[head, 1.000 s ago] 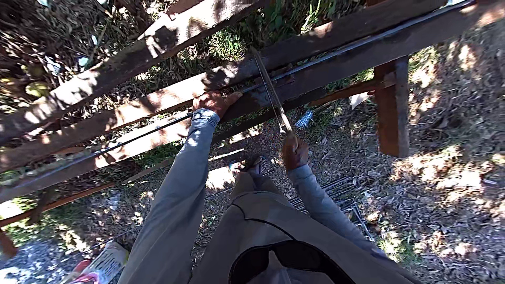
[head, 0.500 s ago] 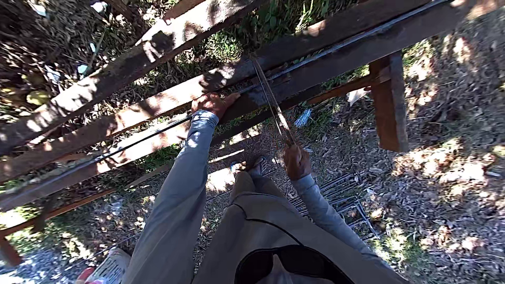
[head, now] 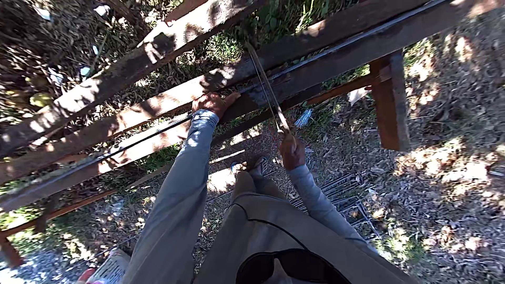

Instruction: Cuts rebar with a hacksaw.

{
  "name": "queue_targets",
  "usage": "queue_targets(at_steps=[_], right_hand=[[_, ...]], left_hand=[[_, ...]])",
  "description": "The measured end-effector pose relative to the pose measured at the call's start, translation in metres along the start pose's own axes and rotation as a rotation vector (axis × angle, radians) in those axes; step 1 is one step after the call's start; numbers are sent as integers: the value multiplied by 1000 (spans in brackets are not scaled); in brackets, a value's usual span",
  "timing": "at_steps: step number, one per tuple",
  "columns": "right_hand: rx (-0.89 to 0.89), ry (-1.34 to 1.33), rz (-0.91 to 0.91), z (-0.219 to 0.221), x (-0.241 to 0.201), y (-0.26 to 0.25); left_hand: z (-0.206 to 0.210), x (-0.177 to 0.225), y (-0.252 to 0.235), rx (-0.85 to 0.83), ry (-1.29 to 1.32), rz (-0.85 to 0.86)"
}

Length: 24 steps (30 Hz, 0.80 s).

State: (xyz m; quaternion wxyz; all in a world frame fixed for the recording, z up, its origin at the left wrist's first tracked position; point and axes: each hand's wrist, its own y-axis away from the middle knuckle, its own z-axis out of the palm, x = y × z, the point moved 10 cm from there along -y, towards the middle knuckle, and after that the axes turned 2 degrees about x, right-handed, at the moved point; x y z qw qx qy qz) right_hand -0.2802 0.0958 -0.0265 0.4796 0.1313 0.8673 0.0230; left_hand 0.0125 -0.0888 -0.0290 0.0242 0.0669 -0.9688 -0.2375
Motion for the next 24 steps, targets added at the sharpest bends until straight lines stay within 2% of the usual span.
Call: queue_targets(at_steps=[2, 4, 7, 9, 11, 13, 15, 18, 20, 22, 24], right_hand=[[19, -37, -8, -17, 10, 34], [30, -2, -6, -22, -5, 35], [33, 77, 43, 1, -41, -30], [95, -42, 62, 25, -61, -87], [107, -68, -1, 37, -75, -114], [87, 20, 1, 30, -75, -102], [64, 84, -31, 20, -54, -62], [4, -24, -15, 1, 4, 8], [4, -79, -3, -15, 13, 34], [22, 1, -15, -18, -11, 21], [29, 70, 17, -2, -40, -26]], left_hand=[[1, 0, 1, -5, 1, 0], [0, 0, 2, 1, 4, -6], [1, -1, 0, -2, 0, -15], [5, -4, -2, 12, 4, -14], [6, -5, -1, 18, 0, -7], [4, -2, -2, 14, -1, -9], [3, -3, -1, 8, -5, -16], [3, -3, -2, -1, -8, -10], [3, -2, -1, 5, 3, -9], [1, -3, -2, 3, -3, -10], [3, -2, -3, -1, -10, -8]])
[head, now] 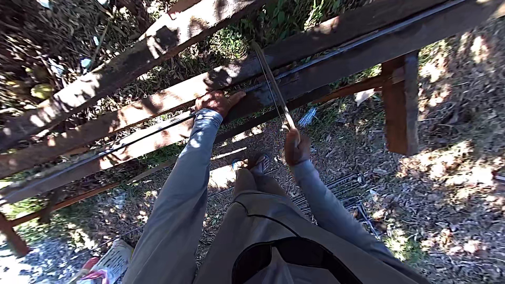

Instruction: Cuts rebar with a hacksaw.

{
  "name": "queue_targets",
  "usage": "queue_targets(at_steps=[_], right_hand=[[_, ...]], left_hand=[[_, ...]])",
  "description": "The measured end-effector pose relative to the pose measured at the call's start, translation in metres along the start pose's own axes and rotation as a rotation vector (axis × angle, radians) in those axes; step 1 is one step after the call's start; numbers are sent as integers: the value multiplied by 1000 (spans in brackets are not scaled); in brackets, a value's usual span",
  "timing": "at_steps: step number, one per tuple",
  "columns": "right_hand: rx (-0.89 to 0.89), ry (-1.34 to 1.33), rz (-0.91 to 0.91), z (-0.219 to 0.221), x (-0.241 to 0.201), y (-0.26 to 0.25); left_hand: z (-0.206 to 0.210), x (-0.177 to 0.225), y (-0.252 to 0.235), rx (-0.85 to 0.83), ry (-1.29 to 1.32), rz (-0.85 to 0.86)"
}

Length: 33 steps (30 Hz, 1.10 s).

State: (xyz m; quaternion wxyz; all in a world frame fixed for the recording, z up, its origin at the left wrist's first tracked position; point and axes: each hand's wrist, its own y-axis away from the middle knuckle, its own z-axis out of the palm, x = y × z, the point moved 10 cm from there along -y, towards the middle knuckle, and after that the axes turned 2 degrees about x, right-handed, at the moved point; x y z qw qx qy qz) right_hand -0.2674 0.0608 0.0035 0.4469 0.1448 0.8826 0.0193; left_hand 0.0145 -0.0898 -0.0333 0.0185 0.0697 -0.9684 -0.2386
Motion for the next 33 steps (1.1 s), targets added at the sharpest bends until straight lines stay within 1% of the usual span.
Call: queue_targets(at_steps=[2, 3, 4, 5, 7, 8, 11, 12, 13, 14, 15, 17, 18, 20, 21, 22, 24, 25, 26, 28, 29, 31, 33], right_hand=[[64, -150, 19, 26, -21, -58], [85, -206, 0, 35, -30, -78], [94, -220, -9, 40, -36, -89], [80, -177, -3, 40, -38, -88], [50, -29, 2, 25, -32, -58], [20, 6, -5, 20, -20, -38], [-31, -90, -24, 5, 45, 38], [-25, -146, -25, -2, 57, 57], [-19, -176, -23, -8, 59, 65], [-12, -155, -28, -12, 50, 63], [-10, -94, -39, -12, 34, 53], [-15, 0, -28, 1, 1, 8], [4, -11, -21, 13, -13, -21], [67, -139, -35, 35, -32, -71], [91, -193, -40, 42, -37, -84], [84, -210, -7, 42, -37, -86], [37, -140, 52, 30, -25, -61], [16, -95, 8, 24, -13, -40], [0, -84, -20, 20, 10, -14], [-31, -140, -18, 4, 55, 40], [-26, -176, -15, -6, 64, 58], [-9, -190, -13, -17, 53, 65], [-18, -57, -10, -14, 21, 34]], left_hand=[[3, -1, 0, 0, 2, -7], [2, -1, 0, 0, -3, -6], [0, -1, 0, 11, -12, 1], [-2, 0, 0, 18, -16, 4], [0, 2, 4, 12, -11, -1], [-3, 1, 1, 23, -12, 1], [-1, 0, 2, 1, -4, -2], [0, 1, 4, -9, 4, -5], [0, 0, 4, -7, 15, -11], [-2, -1, 4, 0, 23, -14], [-2, -1, 3, -6, 24, -11], [1, -2, 0, -15, 19, -11], [3, -3, -2, -13, 14, -13], [7, -4, 0, -18, 4, -11], [5, -3, 0, -24, -1, -8], [3, -2, 2, -26, -1, -6], [0, 0, 3, -5, 4, -3], [-2, -1, 1, 3, 2, -5], [-3, -2, -1, 3, -1, -5], [3, -2, -1, -17, 4, 0], [4, -1, -1, -16, 5, 5], [3, -2, -3, -10, 9, 2], [3, -1, -3, -7, -2, 3]])
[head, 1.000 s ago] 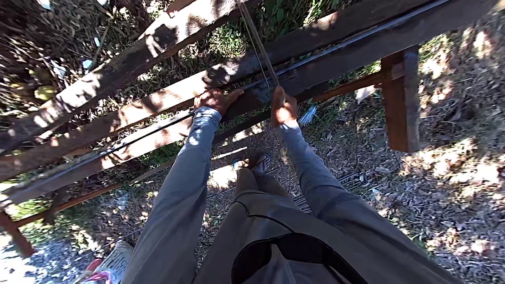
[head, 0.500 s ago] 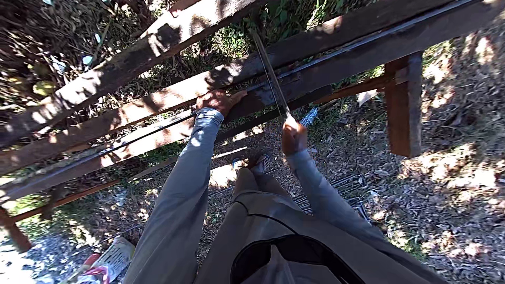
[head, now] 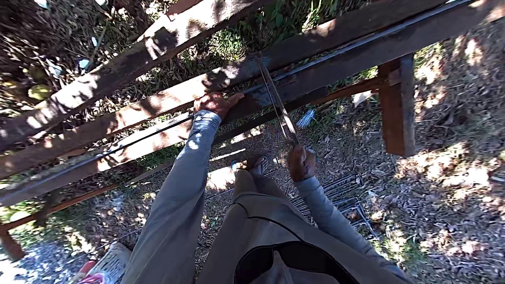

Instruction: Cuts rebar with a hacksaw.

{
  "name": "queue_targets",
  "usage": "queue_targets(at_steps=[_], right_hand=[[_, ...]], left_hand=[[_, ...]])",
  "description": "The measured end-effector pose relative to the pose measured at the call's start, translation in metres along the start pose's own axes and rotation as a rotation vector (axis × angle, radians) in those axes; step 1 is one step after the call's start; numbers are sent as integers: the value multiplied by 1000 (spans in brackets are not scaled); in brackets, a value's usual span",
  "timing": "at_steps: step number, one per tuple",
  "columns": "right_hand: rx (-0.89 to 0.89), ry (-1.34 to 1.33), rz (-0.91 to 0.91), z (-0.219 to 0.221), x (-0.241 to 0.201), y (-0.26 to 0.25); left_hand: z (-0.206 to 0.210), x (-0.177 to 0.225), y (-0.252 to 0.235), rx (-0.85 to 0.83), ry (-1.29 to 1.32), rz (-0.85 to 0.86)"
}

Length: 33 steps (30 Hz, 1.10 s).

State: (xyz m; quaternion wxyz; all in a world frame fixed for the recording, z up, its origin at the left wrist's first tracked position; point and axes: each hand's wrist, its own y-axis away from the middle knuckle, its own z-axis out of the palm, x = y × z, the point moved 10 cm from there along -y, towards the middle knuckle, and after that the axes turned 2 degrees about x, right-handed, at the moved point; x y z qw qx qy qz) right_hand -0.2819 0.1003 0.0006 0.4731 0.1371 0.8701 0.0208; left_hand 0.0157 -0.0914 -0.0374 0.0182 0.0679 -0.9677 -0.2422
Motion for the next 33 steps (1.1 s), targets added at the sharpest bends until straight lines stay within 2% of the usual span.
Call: queue_targets(at_steps=[2, 5, 7, 8, 10, 12, 15, 17, 19, 22, 25, 28, 30, 33], right_hand=[[8, 39, 39, 24, -25, -59], [93, -118, -23, 56, -51, -125], [77, -110, 20, 52, -50, -121], [47, -79, 52, 44, -42, -101], [-1, 2, -15, 32, -12, -52], [-13, -47, -34, 15, 28, 4], [6, -157, 3, -3, 32, 35], [11, -43, -4, 5, 2, 2], [25, -14, 17, 29, -24, -55], [114, -260, 0, 58, -44, -117], [79, -362, 16, 62, -39, -126], [-59, -344, 17, 67, -48, -126], [-119, -335, 80, 66, -54, -128], [-17, -342, 56, 67, -51, -135]], left_hand=[[-1, 1, -1, 1, -3, -4], [-2, 1, 3, 13, -11, -7], [-6, 4, 4, 19, -6, -5], [-5, 4, 8, 16, 2, -11], [-10, 3, 6, 17, -2, -12], [-5, 4, 9, 6, 12, -5], [-2, 3, 7, 0, 19, -11], [-5, 3, 6, -8, 22, -16], [-1, 1, 4, -5, 18, -22], [1, -1, 7, 0, 12, -12], [-3, 3, 6, 24, 8, -6], [-4, 1, 5, 21, -1, -5], [-4, 2, 5, 20, 0, -4], [-6, 2, 6, 19, 1, -10]])
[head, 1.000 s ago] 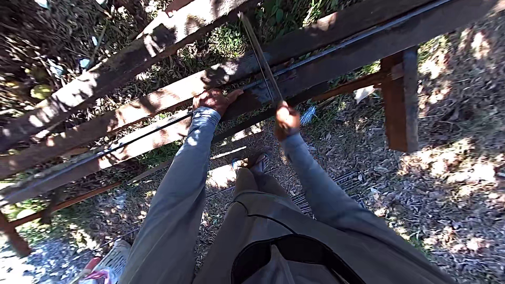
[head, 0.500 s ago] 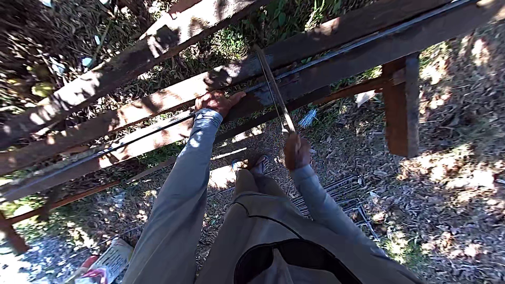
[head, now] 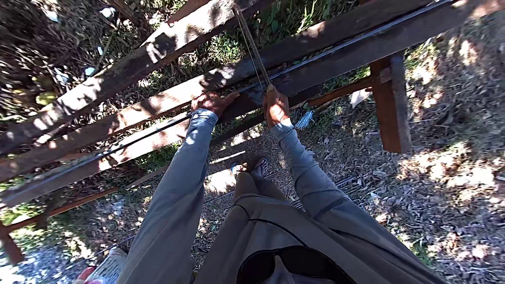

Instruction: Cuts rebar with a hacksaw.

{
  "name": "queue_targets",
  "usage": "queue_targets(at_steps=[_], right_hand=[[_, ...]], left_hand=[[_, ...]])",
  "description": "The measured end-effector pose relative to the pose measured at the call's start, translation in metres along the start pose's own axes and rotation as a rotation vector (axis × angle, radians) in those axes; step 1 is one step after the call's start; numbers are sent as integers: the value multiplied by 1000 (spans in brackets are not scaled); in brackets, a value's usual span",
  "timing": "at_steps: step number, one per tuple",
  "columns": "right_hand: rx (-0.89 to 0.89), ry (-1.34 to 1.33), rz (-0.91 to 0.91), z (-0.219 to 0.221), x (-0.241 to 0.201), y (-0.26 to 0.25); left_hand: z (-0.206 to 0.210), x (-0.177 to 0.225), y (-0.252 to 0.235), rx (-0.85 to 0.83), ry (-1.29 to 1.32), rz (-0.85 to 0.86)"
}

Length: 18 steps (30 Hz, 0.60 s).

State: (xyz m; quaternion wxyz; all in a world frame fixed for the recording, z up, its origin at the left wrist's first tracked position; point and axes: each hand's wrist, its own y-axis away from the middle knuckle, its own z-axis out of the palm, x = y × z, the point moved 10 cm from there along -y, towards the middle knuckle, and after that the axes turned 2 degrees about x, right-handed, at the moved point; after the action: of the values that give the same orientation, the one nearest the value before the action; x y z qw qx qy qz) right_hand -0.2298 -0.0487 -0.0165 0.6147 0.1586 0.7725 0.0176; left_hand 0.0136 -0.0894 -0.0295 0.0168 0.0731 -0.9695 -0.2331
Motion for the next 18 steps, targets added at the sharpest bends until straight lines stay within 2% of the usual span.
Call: queue_targets(at_steps=[3, 4, 8, 11, 14, 16, 18], right_hand=[[91, 132, 25, -14, 11, 20], [85, 184, 64, -22, 17, 36], [-29, 336, -41, -68, 60, 124], [-15, 326, -47, -88, 55, 158], [-16, 421, 0, -63, 23, 108], [30, 355, 32, -32, 8, 52], [64, 282, -28, -7, -10, 15]], left_hand=[[4, 0, 2, 2, 3, -5], [4, 0, 3, 5, 5, -9], [1, 0, 0, 0, 25, -4], [3, -1, 1, 2, 37, 7], [0, -1, 0, -27, 33, 0], [4, -3, -3, -22, 34, -7], [5, -4, -3, -16, 35, -11]])
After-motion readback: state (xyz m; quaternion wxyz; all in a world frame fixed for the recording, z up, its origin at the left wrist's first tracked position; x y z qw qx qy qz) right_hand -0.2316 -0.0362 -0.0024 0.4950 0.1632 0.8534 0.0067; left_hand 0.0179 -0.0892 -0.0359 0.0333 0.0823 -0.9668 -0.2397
